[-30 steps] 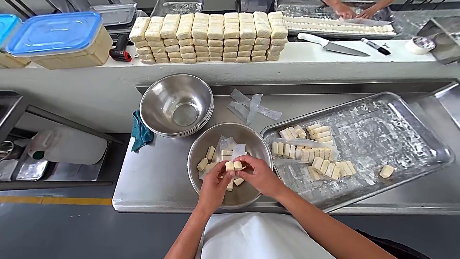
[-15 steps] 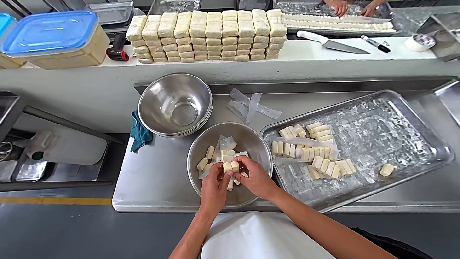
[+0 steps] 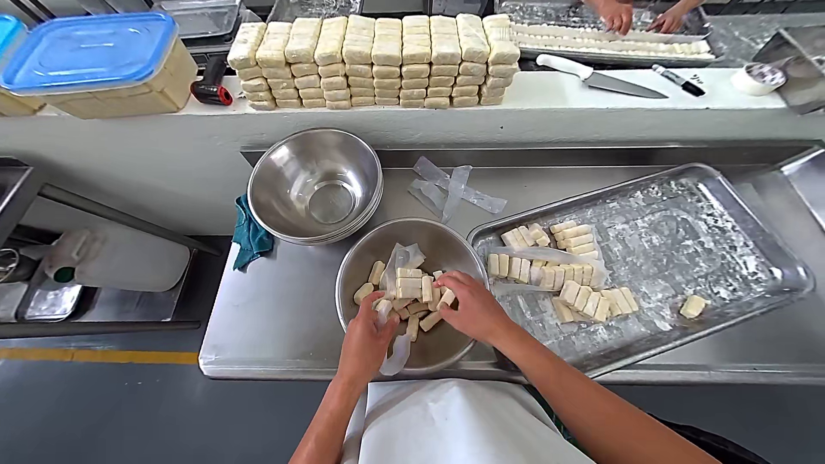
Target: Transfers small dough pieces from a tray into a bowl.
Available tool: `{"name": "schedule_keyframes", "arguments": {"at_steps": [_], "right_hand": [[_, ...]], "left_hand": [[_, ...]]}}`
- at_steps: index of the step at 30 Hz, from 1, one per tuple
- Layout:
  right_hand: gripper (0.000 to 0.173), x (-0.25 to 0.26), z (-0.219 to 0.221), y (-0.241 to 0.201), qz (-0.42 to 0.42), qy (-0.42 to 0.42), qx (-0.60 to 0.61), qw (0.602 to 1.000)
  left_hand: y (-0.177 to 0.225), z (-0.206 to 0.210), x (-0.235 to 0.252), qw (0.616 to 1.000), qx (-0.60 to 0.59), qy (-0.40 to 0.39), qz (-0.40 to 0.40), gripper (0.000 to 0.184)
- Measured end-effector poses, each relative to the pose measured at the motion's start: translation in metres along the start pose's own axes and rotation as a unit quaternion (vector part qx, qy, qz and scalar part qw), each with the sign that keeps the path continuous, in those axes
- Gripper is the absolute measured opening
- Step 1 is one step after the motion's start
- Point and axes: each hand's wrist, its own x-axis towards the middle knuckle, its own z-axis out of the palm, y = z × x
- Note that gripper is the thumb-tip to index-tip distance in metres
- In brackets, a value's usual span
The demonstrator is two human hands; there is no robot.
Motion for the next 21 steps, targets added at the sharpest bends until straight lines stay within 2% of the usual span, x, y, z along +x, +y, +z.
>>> {"name": "schedule_keyframes", "arguments": {"at_steps": [3, 6, 8, 10, 12, 14, 16, 19, 21], "right_hand": [[0.047, 0.032, 0.014, 0.001, -0.039, -0.029, -0.025, 0.999], [0.071, 0.061, 0.034, -0.003, -0.055, -0.072, -0.054, 0.994], [0.077, 0.071, 0.041, -0.007, -0.045, -0.078, -0.079, 0.993], [0.067, 0.073, 0.039, -0.008, -0.051, -0.073, -0.088, 0.992], [0.045, 0.071, 0.034, -0.003, -0.077, -0.082, -0.091, 0.99], [0.033, 0.062, 0.025, 0.002, -0.082, -0.078, -0.065, 0.991], [0.031, 0.047, 0.012, 0.006, -0.054, -0.038, 0.07, 0.995], [0.029, 0.02, -0.006, -0.005, -0.01, -0.007, 0.308, 0.951], [0.031, 0.003, -0.013, -0.017, -0.008, -0.023, 0.366, 0.93]], "left_hand": [[0.014, -0.01, -0.009, 0.994, -0.051, 0.012, 0.093, 0.036], [0.036, -0.023, -0.018, 0.973, -0.095, 0.037, 0.208, 0.032], [0.047, -0.035, -0.021, 0.962, -0.08, 0.07, 0.25, 0.031], [0.045, -0.044, -0.016, 0.969, -0.047, 0.107, 0.218, 0.03], [0.031, -0.049, -0.008, 0.976, -0.073, 0.119, 0.169, 0.029], [0.016, -0.05, -0.004, 0.977, -0.114, 0.113, 0.143, 0.029], [0.009, -0.042, -0.005, 0.978, -0.139, 0.095, 0.119, 0.029], [0.008, -0.02, -0.006, 0.982, -0.165, 0.03, 0.089, 0.042], [0.016, -0.005, -0.003, 0.98, -0.178, -0.012, 0.088, 0.05]]}}
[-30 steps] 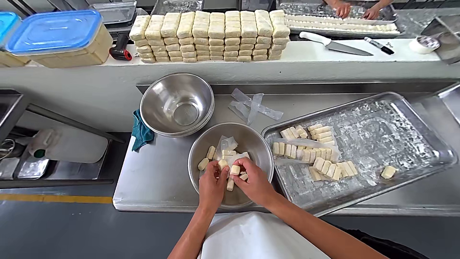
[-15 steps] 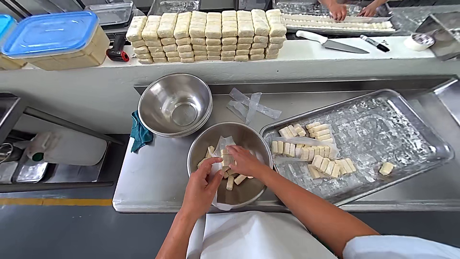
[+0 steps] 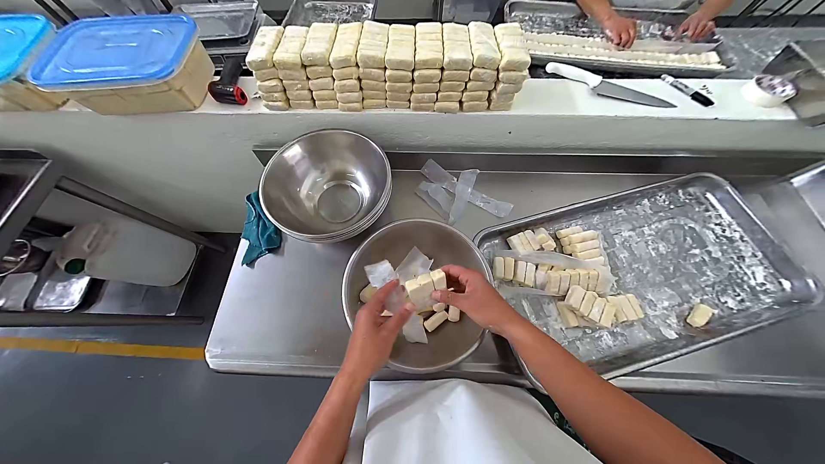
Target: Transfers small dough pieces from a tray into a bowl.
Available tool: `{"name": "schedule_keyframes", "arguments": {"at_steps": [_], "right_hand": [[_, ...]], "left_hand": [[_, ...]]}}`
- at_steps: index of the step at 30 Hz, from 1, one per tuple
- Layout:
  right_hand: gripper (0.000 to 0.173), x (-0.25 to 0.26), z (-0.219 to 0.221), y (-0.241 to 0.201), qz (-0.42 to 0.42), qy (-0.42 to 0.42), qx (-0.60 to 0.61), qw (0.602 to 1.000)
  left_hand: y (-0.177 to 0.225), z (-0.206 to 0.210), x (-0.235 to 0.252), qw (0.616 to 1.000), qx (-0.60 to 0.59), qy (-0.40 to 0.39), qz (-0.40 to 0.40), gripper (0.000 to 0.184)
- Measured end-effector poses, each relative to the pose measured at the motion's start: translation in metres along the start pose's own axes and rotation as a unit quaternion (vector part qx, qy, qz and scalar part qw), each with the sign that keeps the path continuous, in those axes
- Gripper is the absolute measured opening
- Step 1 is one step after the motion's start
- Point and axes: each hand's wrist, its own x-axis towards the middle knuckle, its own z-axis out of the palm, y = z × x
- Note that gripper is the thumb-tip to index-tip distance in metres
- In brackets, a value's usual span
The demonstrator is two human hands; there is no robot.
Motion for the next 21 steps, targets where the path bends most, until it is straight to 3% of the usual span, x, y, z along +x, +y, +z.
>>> {"name": "schedule_keyframes", "arguments": {"at_steps": [4, 7, 10, 15, 18, 21], "right_hand": [[0.033, -0.011, 0.01, 0.0, -0.002, 0.017, -0.009, 1.0], [0.033, -0.016, 0.02, 0.004, -0.042, 0.098, -0.116, 0.987], [0.039, -0.02, 0.022, 0.004, -0.058, 0.128, -0.124, 0.982], [0.034, -0.022, 0.011, 0.007, -0.034, 0.103, 0.016, 0.994], [0.033, -0.022, 0.005, 0.004, -0.025, 0.094, 0.046, 0.994], [0.035, -0.02, 0.007, 0.0, -0.022, 0.074, 0.063, 0.995]], "left_hand": [[0.005, 0.022, 0.009, 0.999, 0.016, 0.019, 0.03, 0.031], [0.006, 0.024, 0.012, 0.988, 0.124, 0.068, 0.063, 0.029], [0.008, 0.025, 0.013, 0.979, 0.151, 0.102, 0.096, 0.03], [0.011, 0.021, 0.012, 0.993, 0.057, 0.077, 0.07, 0.041], [0.012, 0.017, 0.012, 0.996, -0.024, 0.044, 0.069, 0.032], [0.012, 0.014, 0.012, 0.997, -0.04, 0.012, 0.059, 0.045]]}}
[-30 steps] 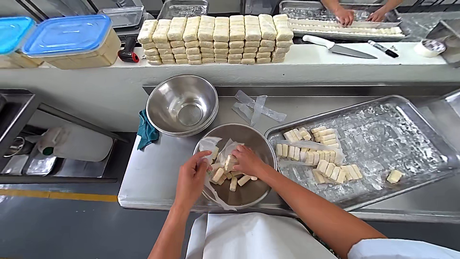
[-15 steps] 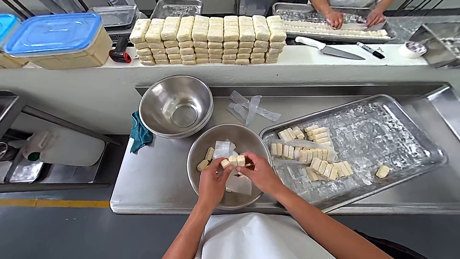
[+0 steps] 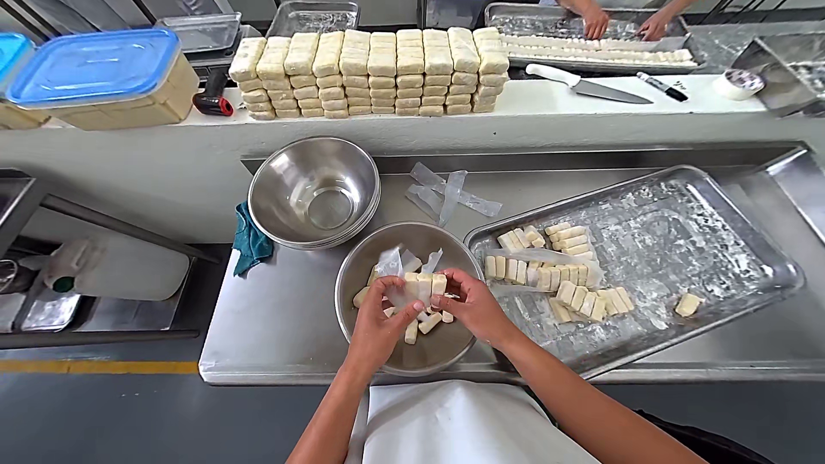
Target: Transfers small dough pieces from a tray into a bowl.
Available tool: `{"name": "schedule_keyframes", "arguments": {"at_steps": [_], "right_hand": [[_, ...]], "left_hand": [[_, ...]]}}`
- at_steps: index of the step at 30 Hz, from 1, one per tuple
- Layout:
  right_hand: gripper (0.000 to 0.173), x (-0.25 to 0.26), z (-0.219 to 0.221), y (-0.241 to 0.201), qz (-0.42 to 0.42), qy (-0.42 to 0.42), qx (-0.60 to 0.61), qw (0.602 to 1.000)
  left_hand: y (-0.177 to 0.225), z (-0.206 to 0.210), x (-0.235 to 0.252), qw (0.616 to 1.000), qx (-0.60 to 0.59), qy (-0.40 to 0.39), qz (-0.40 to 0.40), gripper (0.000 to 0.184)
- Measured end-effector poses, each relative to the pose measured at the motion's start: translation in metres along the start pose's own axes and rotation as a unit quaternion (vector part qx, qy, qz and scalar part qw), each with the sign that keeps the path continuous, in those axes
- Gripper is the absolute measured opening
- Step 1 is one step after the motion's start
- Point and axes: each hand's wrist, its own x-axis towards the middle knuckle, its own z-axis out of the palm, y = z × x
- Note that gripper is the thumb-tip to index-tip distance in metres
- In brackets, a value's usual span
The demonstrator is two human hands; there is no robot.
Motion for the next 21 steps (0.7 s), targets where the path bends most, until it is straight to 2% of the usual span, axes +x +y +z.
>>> {"name": "schedule_keyframes", "arguments": {"at_steps": [4, 5, 8, 12, 15, 18, 21], "right_hand": [[0.035, 0.004, -0.001, -0.006, -0.009, -0.053, -0.003, 0.999], [0.035, 0.004, 0.003, -0.006, -0.011, -0.068, -0.004, 0.998], [0.034, 0.004, 0.013, -0.008, -0.031, -0.06, -0.058, 0.996], [0.034, 0.005, 0.023, 0.0, -0.111, 0.003, -0.177, 0.978], [0.03, 0.004, 0.02, 0.005, -0.178, 0.077, -0.247, 0.949], [0.033, 0.004, 0.007, -0.003, -0.132, 0.088, -0.235, 0.959], [0.043, 0.007, -0.012, -0.005, -0.061, 0.045, -0.255, 0.964]], "left_hand": [[-0.001, 0.0, 0.004, 1.0, -0.009, -0.022, -0.001, 0.071], [-0.001, 0.0, 0.004, 1.0, -0.01, -0.027, -0.005, 0.068], [0.002, 0.006, 0.003, 1.0, -0.011, -0.01, 0.013, 0.037], [0.003, 0.01, 0.001, 0.995, 0.071, 0.046, 0.055, 0.031], [0.002, 0.007, 0.001, 0.986, 0.116, 0.099, 0.068, 0.029], [0.001, -0.004, 0.005, 0.985, 0.116, 0.119, 0.054, 0.033], [0.002, -0.013, 0.008, 0.986, 0.139, 0.08, 0.038, 0.038]]}}
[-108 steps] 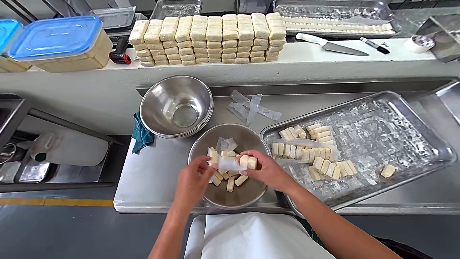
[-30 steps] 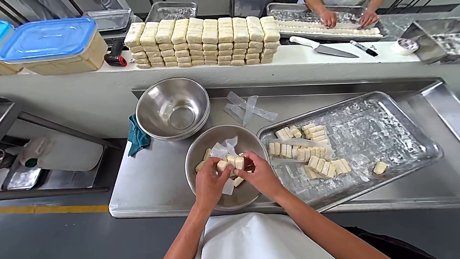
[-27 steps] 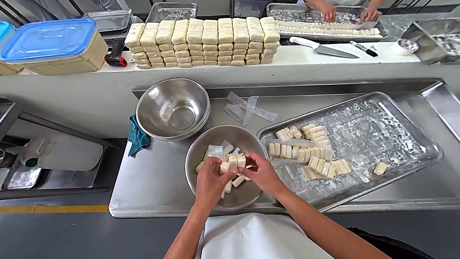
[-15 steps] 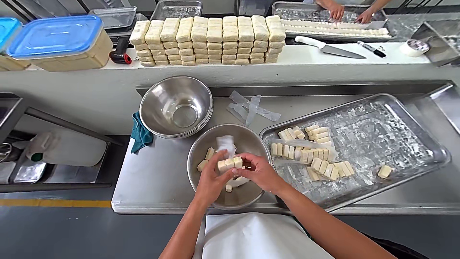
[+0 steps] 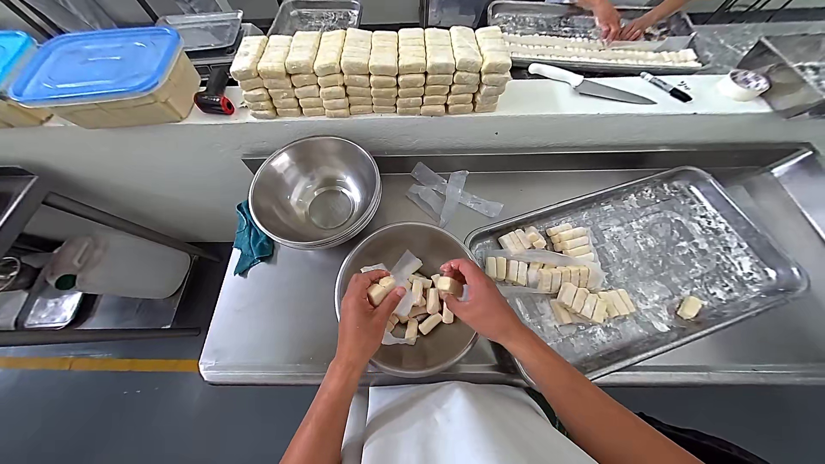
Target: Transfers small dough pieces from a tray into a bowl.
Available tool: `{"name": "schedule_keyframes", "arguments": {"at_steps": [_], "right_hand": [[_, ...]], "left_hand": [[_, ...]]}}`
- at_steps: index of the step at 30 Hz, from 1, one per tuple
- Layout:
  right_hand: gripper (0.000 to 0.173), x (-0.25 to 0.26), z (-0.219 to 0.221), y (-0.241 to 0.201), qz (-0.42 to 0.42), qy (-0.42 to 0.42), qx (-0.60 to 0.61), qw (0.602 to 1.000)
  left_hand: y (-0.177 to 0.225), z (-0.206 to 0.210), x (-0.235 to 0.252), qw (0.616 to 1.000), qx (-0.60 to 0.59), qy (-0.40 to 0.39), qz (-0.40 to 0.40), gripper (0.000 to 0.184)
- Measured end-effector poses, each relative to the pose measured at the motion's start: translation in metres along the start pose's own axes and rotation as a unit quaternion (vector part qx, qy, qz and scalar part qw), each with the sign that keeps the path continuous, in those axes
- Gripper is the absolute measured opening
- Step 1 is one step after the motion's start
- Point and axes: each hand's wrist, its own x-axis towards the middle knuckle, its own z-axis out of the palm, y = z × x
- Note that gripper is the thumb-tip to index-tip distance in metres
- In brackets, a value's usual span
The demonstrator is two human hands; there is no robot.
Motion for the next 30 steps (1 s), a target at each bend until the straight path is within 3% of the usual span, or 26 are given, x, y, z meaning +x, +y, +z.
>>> {"name": "schedule_keyframes", "arguments": {"at_steps": [6, 8, 11, 12, 17, 20, 22, 24, 27, 30], "right_hand": [[0.072, -0.002, 0.005, -0.002, -0.021, -0.13, 0.063, 0.989], [0.059, -0.003, 0.013, -0.003, -0.027, -0.125, 0.077, 0.989], [0.019, -0.006, 0.016, 0.001, -0.07, -0.041, 0.062, 0.995], [0.016, -0.006, 0.013, 0.001, -0.093, -0.015, 0.055, 0.994], [0.013, -0.007, -0.008, -0.019, -0.149, 0.068, 0.105, 0.981], [0.013, -0.008, -0.019, -0.035, -0.181, 0.108, 0.146, 0.967], [0.015, -0.001, -0.025, -0.035, -0.161, 0.089, 0.077, 0.98], [0.014, 0.003, -0.03, -0.03, -0.114, 0.047, 0.031, 0.992], [0.014, -0.003, -0.04, -0.046, -0.186, 0.118, 0.081, 0.972], [0.012, -0.003, -0.033, -0.068, -0.229, 0.089, 0.094, 0.965]], "left_hand": [[0.008, 0.004, -0.001, 0.974, -0.137, -0.178, 0.001, 0.035], [0.009, 0.006, 0.0, 0.974, -0.146, -0.171, 0.013, 0.035], [0.007, 0.002, 0.003, 0.988, -0.093, -0.122, 0.025, 0.037], [0.005, 0.0, 0.004, 0.992, -0.066, -0.109, 0.025, 0.038], [-0.014, -0.008, 0.006, 0.995, 0.033, -0.084, -0.029, 0.051], [-0.016, -0.013, 0.004, 0.991, 0.098, -0.057, -0.068, 0.045], [-0.02, -0.019, 0.001, 0.991, 0.108, -0.033, -0.073, 0.04], [-0.025, -0.023, -0.005, 0.996, 0.067, -0.029, -0.059, 0.039], [-0.02, -0.025, -0.01, 0.998, -0.045, -0.037, -0.037, 0.042], [-0.008, -0.017, -0.023, 0.989, -0.128, -0.073, -0.005, 0.072]]}}
